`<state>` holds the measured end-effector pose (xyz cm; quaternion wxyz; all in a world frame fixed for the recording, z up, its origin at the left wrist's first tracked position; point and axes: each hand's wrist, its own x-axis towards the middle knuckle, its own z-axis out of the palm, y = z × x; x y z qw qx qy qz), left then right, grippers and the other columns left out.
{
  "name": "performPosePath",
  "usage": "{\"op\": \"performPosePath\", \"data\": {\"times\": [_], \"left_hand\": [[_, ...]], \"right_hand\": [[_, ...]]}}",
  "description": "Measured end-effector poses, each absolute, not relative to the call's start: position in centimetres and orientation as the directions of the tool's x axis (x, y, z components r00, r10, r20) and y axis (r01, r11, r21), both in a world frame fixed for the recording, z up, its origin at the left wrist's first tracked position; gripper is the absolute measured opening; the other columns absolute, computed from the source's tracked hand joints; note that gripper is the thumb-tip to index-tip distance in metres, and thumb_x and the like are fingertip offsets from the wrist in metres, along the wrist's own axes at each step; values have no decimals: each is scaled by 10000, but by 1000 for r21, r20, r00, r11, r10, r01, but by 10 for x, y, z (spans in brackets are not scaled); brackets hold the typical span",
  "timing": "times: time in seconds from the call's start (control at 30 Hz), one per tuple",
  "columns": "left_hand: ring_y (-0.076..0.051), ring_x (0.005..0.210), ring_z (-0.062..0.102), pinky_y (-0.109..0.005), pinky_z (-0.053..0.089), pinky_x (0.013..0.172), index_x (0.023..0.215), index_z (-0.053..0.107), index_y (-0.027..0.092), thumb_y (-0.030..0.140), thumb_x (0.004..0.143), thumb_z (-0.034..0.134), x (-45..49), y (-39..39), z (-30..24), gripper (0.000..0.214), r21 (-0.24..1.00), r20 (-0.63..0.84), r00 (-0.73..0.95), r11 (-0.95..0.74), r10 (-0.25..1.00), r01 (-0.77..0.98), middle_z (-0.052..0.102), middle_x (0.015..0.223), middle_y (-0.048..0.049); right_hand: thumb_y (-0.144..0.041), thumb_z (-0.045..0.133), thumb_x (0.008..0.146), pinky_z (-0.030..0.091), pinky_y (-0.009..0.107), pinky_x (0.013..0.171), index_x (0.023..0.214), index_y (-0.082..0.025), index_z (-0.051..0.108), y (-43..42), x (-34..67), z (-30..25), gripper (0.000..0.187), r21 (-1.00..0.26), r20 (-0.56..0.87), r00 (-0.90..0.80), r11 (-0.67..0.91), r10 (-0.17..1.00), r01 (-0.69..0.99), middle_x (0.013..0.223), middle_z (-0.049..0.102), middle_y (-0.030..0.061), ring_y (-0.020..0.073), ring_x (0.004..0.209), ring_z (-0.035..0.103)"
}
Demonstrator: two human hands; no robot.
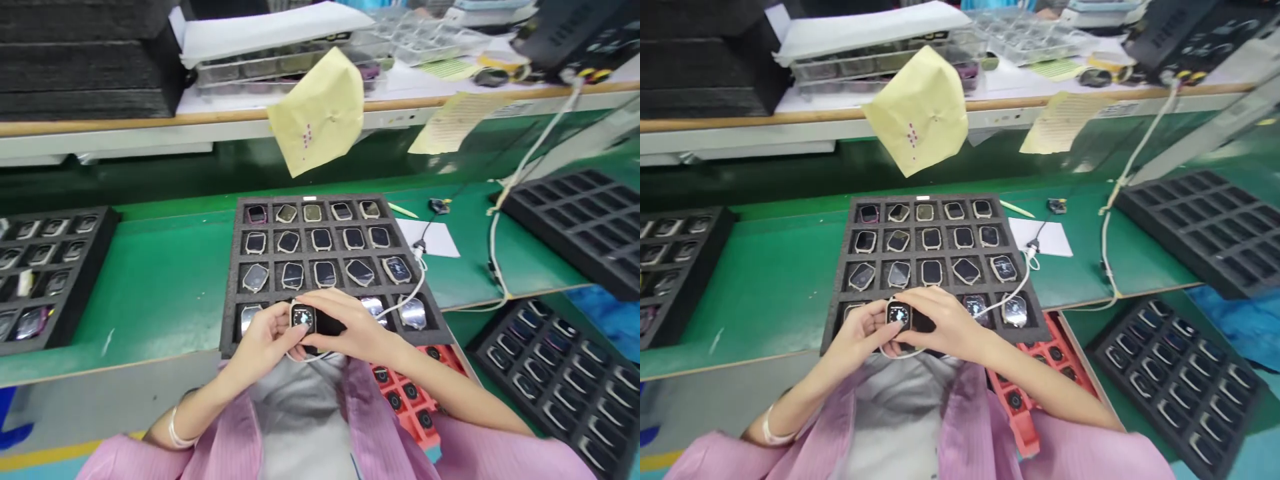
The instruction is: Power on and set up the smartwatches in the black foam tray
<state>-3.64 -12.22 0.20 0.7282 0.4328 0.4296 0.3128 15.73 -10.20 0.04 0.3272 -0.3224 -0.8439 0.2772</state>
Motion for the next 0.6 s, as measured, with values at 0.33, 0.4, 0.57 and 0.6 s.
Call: {"op": "performPosePath", "data": {"times": [0.33,0.4,0.57,0.6], "left_hand": [[-123,513,620,-229,541,516,916,575,138,407,801,691,-38,-124,1,315,906,-335,435,412,836,-93,626,653,-2],[-120,514,619,-227,541,514,926,570,138,399,811,682,-38,-125,1,306,909,-334,442,409,832,-83,622,669,-3],[-103,488,595,-211,525,483,953,569,141,393,818,674,-38,-127,2,305,912,-342,438,407,831,-59,602,675,9],[-103,484,592,-210,521,478,944,570,143,398,815,676,-37,-127,2,305,912,-342,433,405,834,-60,600,671,9]], "right_hand": [[-326,679,867,518,411,893,1275,-187,542,-106,155,2,452,-656,363,-580,642,729,397,1137,661,121,247,1035,623],[-317,680,867,518,416,890,1270,-182,544,-108,155,2,447,-659,365,-574,639,733,397,1147,653,127,250,1036,621],[-276,687,861,528,403,860,1282,-167,519,-110,155,1,466,-660,384,-580,653,718,371,1149,637,130,245,1022,616],[-277,690,859,528,403,862,1288,-164,510,-111,156,1,479,-656,388,-585,659,712,367,1156,633,133,246,1031,612]]}}
